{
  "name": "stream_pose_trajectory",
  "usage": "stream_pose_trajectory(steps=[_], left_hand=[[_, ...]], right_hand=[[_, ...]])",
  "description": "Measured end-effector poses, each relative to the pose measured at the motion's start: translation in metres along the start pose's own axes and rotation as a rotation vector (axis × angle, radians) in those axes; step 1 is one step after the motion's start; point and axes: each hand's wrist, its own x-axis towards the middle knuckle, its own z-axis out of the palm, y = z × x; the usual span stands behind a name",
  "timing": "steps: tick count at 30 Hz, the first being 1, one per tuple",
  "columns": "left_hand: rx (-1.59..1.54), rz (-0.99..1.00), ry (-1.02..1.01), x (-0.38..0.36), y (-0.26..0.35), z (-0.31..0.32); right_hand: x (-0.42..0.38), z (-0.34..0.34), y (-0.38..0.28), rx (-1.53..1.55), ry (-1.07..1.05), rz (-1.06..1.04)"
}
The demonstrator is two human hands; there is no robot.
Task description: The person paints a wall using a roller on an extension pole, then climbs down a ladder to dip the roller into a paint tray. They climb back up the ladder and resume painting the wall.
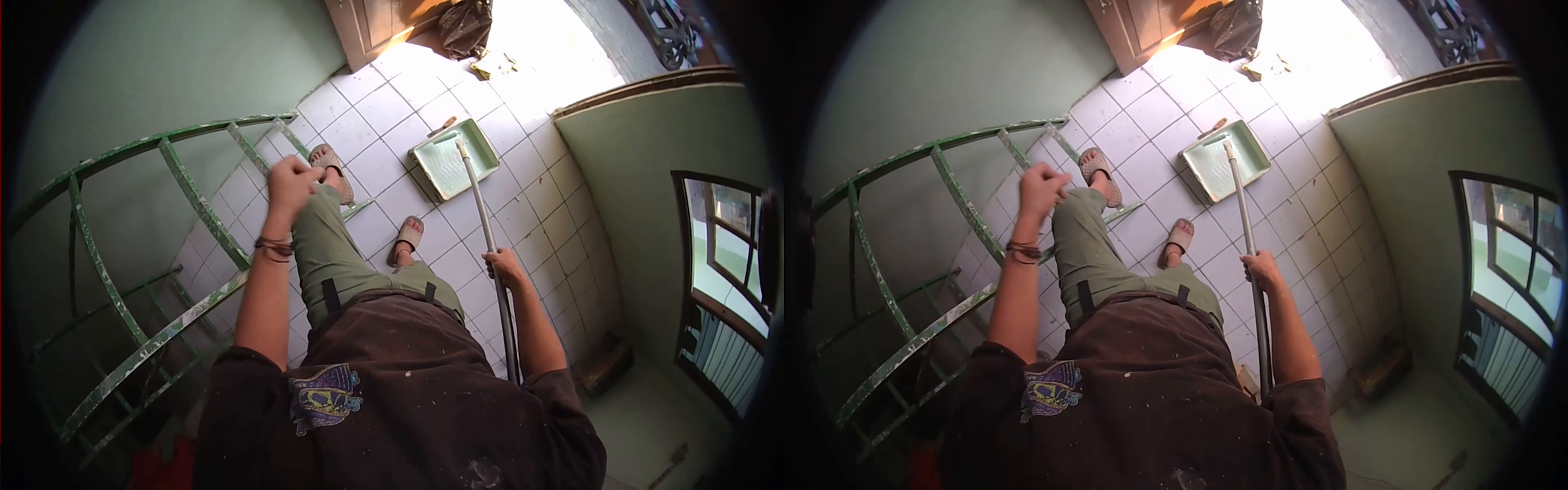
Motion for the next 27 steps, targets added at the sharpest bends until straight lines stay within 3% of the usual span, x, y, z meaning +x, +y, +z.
stream_pose_trajectory(steps=[1,4,6,9,12,17,27], left_hand=[[-0.059,-0.039,-0.113,-0.011,-0.009,0.036],[-0.399,-0.47,-0.521,-0.042,-0.053,0.108],[-0.419,-0.577,-0.629,-0.058,-0.085,0.13],[-0.318,-0.84,-0.504,-0.072,-0.14,0.136],[-0.517,-0.753,-0.57,-0.079,-0.167,0.128],[-0.342,-0.67,-0.481,-0.083,-0.155,0.131],[-0.436,-0.586,-0.517,-0.084,-0.163,0.129]], right_hand=[[-0.006,0.006,-0.009,-0.041,0.05,-0.041],[-0.012,0.018,-0.02,-0.118,0.059,-0.099],[-0.007,0.025,-0.023,-0.166,0.007,-0.109],[-0.002,0.04,-0.028,-0.285,0.09,-0.119],[-0.004,0.05,-0.039,-0.355,0.078,-0.156],[0.006,0.055,-0.04,-0.362,0.031,-0.112],[-0.012,0.053,-0.025,-0.384,0.044,-0.139]])
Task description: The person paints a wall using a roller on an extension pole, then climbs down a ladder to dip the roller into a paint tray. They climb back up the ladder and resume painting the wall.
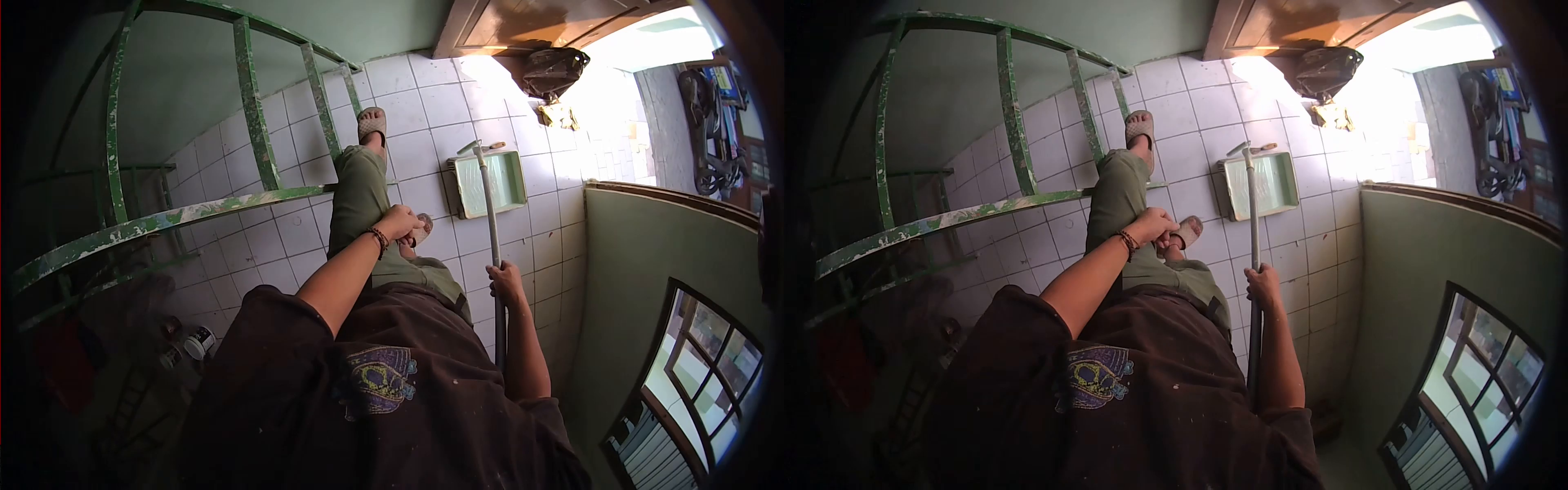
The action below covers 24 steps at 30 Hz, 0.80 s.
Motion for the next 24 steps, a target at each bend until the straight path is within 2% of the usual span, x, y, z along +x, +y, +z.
stream_pose_trajectory(steps=[2,8,13,17,19,21,23,24], left_hand=[[0.07,0.008,0.002,-0.003,0.001,0.002],[0.242,-0.035,-0.019,-0.008,0.008,0.009],[0.289,-0.052,0.03,-0.007,0.01,0.01],[0.377,-0.041,-0.056,0.003,0.007,0.011],[0.301,-0.102,-0.057,0.001,0.01,0.015],[0.454,-0.123,-0.026,0.002,0.012,0.015],[0.506,-0.135,-0.041,0.01,0.008,0.012],[0.542,-0.148,-0.045,0.014,0.006,0.012]], right_hand=[[0.003,-0.001,-0.008,0.025,0.016,0.015],[0.015,0.008,0.0,-0.186,0.045,0.006],[-0.005,0.016,0.024,-0.134,0.041,0.112],[-0.034,0.009,0.051,0.061,0.006,0.073],[-0.051,0.004,0.059,0.143,0.001,0.081],[-0.068,0.001,0.068,0.414,-0.027,0.083],[-0.077,-0.002,0.074,0.472,0.003,0.113],[-0.079,-0.002,0.082,0.39,0.037,0.176]])
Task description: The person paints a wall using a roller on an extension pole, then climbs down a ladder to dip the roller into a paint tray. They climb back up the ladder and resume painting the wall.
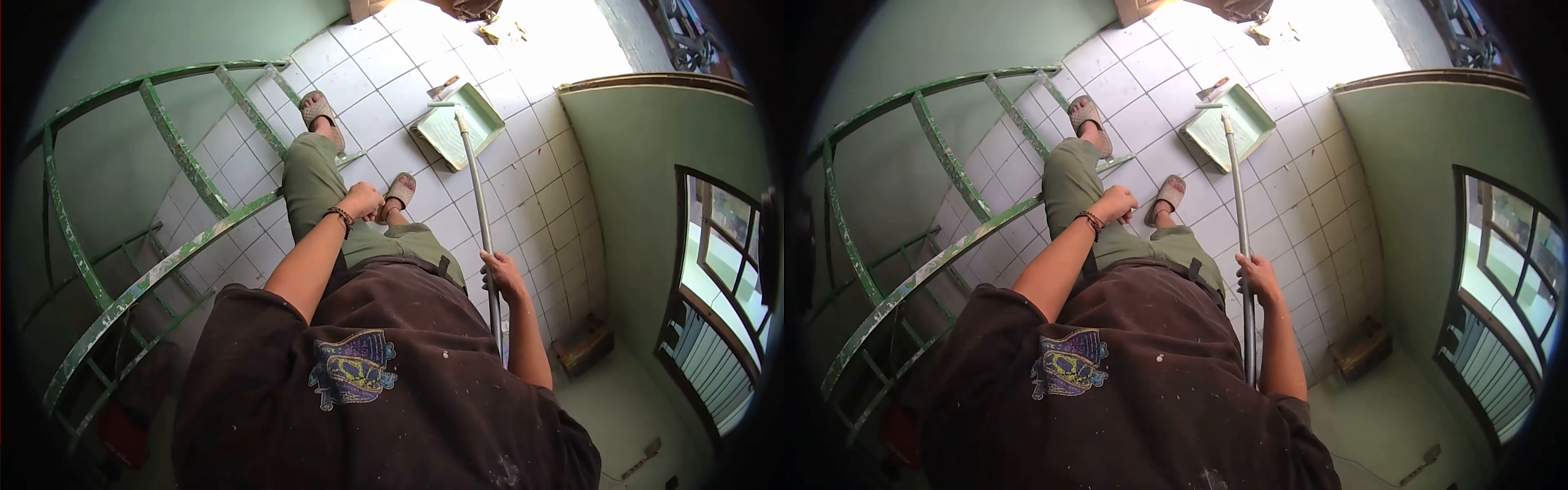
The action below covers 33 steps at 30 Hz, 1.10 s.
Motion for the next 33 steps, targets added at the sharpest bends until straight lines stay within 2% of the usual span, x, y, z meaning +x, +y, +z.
stream_pose_trajectory(steps=[1,2,3,5,9,11,13,19,24,33], left_hand=[[0.021,0.003,-0.011,-0.003,0.005,-0.001],[0.07,-0.02,-0.02,-0.006,0.011,-0.002],[0.115,-0.045,-0.028,-0.009,0.016,-0.003],[0.158,-0.045,-0.064,-0.012,0.021,-0.003],[0.164,-0.034,-0.078,-0.019,0.027,0.002],[0.162,-0.033,-0.13,-0.021,0.036,0.004],[0.176,-0.033,-0.146,-0.023,0.046,0.004],[0.191,0.048,-0.166,-0.026,0.064,-0.008],[0.181,0.024,-0.114,-0.03,0.06,-0.021],[0.166,-0.006,-0.107,-0.032,0.047,-0.032]], right_hand=[[0.001,-0.003,0.007,-0.078,0.051,0.052],[0.006,-0.001,0.017,-0.253,0.156,-0.036],[0.009,-0.001,0.024,-0.235,0.165,-0.034],[0.01,0.003,0.024,0.051,0.091,0.025],[0.036,0.004,0.01,0.129,0.124,-0.003],[0.056,0.004,-0.004,0.14,0.136,0.007],[0.07,0.005,-0.019,0.173,0.187,-0.069],[0.104,0.004,-0.057,0.216,0.168,-0.072],[0.129,0.011,-0.063,0.27,0.191,-0.089],[0.139,0.012,-0.055,0.137,0.161,-0.052]])
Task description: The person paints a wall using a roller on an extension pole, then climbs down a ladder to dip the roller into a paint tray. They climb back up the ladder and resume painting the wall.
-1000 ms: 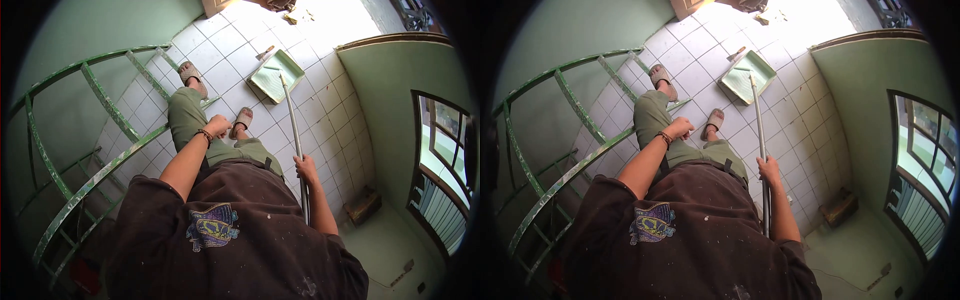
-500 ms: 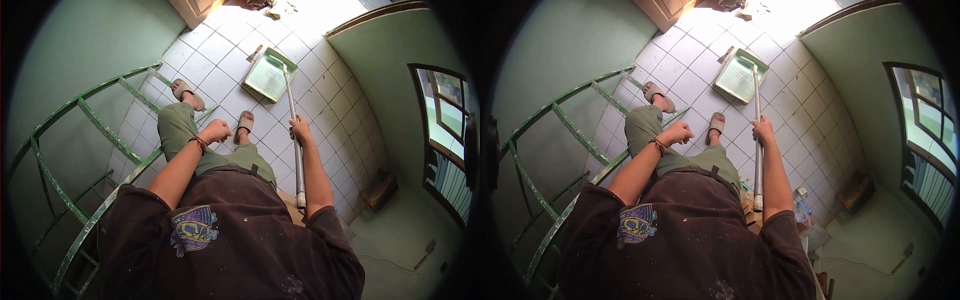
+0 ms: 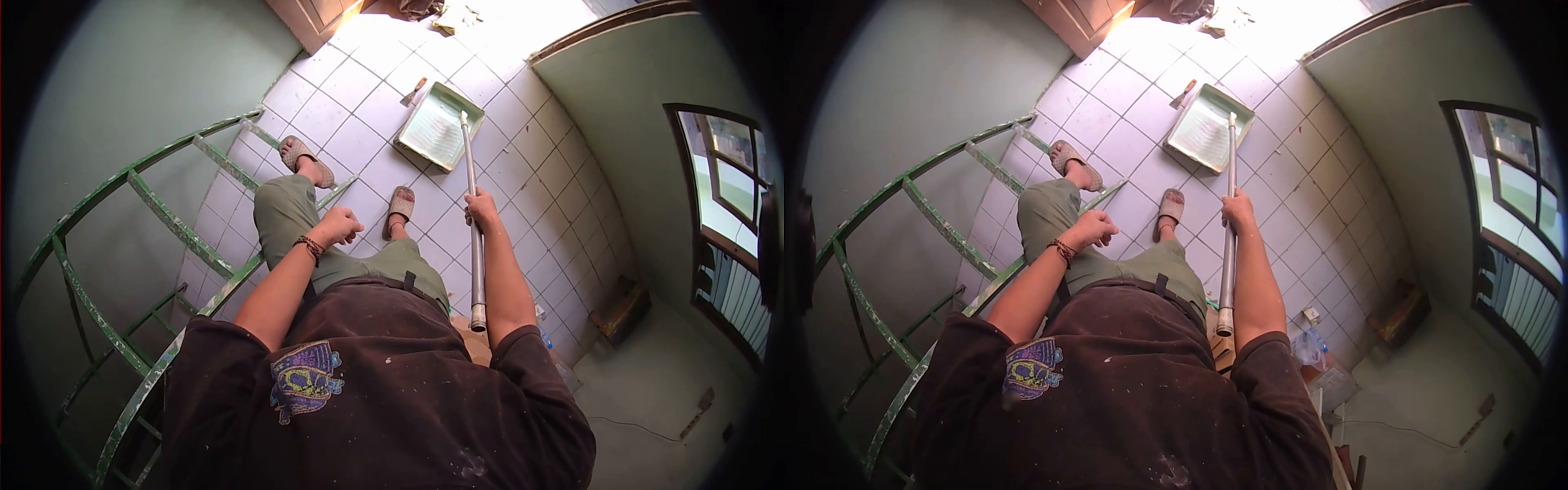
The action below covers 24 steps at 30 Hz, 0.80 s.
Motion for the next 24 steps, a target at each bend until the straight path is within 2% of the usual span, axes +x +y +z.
stream_pose_trajectory(steps=[14,17,24], left_hand=[[0.012,-0.026,-0.004,0.015,-0.01,0.009],[-0.046,-0.017,0.031,0.022,-0.018,0.009],[-0.039,0.022,0.09,0.023,-0.016,0.011]], right_hand=[[-0.043,-0.01,0.032,-0.076,-0.03,0.049],[-0.06,-0.018,0.038,-0.026,-0.013,-0.018],[-0.07,-0.012,0.053,-0.096,0.004,0.071]])
